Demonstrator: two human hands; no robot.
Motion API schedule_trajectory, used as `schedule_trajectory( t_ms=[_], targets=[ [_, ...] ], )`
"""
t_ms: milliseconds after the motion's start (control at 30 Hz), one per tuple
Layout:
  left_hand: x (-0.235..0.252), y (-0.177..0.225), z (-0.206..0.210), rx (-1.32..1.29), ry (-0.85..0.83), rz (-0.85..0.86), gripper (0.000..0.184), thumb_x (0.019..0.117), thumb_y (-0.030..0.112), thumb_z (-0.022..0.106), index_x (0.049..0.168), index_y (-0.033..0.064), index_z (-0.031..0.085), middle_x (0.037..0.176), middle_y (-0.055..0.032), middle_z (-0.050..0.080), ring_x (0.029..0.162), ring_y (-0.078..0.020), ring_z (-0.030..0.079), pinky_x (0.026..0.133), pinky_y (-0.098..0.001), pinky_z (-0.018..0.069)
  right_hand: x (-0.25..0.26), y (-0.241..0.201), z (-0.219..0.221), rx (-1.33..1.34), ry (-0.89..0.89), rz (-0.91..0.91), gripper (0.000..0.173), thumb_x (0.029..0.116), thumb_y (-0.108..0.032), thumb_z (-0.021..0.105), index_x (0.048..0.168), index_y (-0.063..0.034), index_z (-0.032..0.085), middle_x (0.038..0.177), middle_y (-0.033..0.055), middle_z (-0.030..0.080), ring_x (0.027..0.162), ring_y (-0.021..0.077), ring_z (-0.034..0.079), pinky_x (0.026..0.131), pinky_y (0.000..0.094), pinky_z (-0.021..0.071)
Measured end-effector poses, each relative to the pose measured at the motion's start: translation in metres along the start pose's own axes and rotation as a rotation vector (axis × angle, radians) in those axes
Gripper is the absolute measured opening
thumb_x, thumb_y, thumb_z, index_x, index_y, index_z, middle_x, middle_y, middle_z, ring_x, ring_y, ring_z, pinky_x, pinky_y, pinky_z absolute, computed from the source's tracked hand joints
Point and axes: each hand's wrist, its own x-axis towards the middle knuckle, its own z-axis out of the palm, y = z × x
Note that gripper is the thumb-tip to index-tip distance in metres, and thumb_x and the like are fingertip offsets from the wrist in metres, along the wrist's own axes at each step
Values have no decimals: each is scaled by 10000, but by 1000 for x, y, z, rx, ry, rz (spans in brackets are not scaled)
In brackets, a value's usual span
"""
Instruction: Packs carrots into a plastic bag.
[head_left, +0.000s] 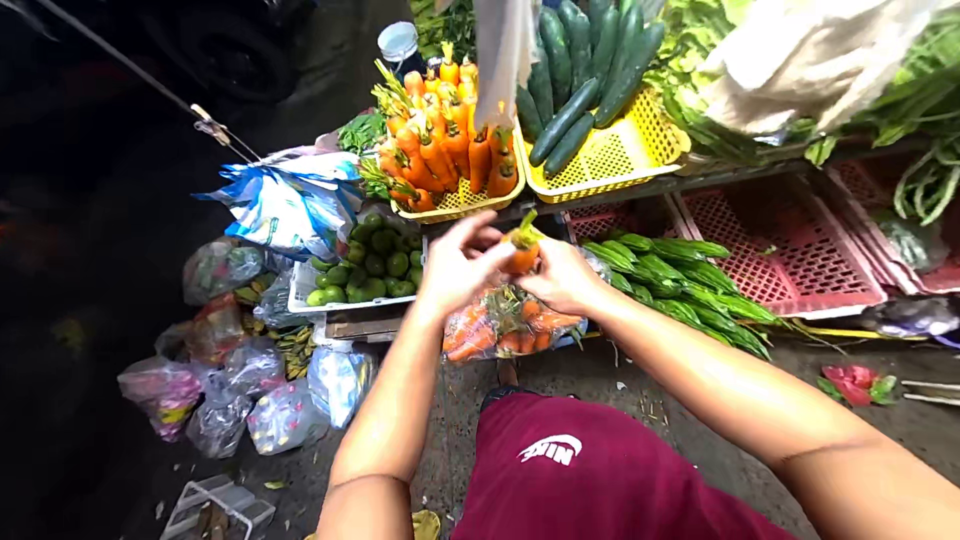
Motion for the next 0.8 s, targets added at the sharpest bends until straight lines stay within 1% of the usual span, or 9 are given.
schedule_trajectory(
  t_ms=[67,133,233,267,333,400,567,700,800],
  targets=[
    [43,-17,-53,197,183,-44,549,957,389,713,1396,77,603,1199,-74,725,1071,-179,709,935,-422,600,55,-11,7,-22,34,-20,571,883,-392,795,1339,-121,583,1115,98,720,1051,245,703,937,545,566],
    [90,-36,-100,411,281,-80,510,975,403,682,1367,82,625,1191,-104,725,1039,-242,716,938,-494,585,112,-19,17,-15,77,18,667,868,-417,801,1406,-106,560,1169,126,717,1098,280,694,974,579,548],
    [159,-63,-129,716,162,-177,470,941,235,669,1384,90,609,1242,-213,683,1139,-420,663,956,-666,520,183,-20,37,13,95,105,658,853,-311,826,1425,-136,553,1219,143,703,1123,312,683,969,605,548],
    [178,-71,-127,785,89,-224,485,903,197,687,1373,100,622,1244,-236,679,1160,-455,648,938,-699,512,202,-11,45,-1,86,103,609,849,-265,818,1391,-124,578,1222,144,699,1129,311,680,975,594,549],
    [200,-82,-122,891,-40,-313,455,884,167,689,1332,98,649,1242,-248,672,1169,-471,635,905,-718,513,230,5,68,-80,44,108,517,828,-214,774,1307,-107,614,1148,148,708,1072,330,692,899,607,564],
    [214,-85,-121,961,-117,-365,326,893,176,679,1200,71,697,1188,-238,689,1130,-463,653,855,-708,529,244,14,87,-158,-37,137,447,828,-148,743,1250,-78,616,1098,180,700,1026,370,695,830,633,567],
    [243,-87,-133,966,-192,-344,241,849,198,745,1018,27,722,1103,-245,701,1077,-460,669,844,-705,538,263,18,98,-254,-136,205,458,840,-158,720,1276,-73,606,1111,188,704,1047,376,696,847,631,563],
    [261,-97,-139,924,-189,-321,251,833,168,720,1059,58,725,1098,-229,704,1082,-447,665,860,-700,529,271,6,99,-273,-202,266,517,867,-151,728,1344,-55,551,1196,214,677,1122,398,669,915,634,544],
    [259,-97,-137,873,-155,-333,308,839,152,709,1137,73,712,1128,-231,701,1113,-445,657,893,-692,521,273,9,102,-237,-205,279,569,846,-115,744,1373,-53,538,1218,220,671,1143,398,662,933,629,539]
  ],
)
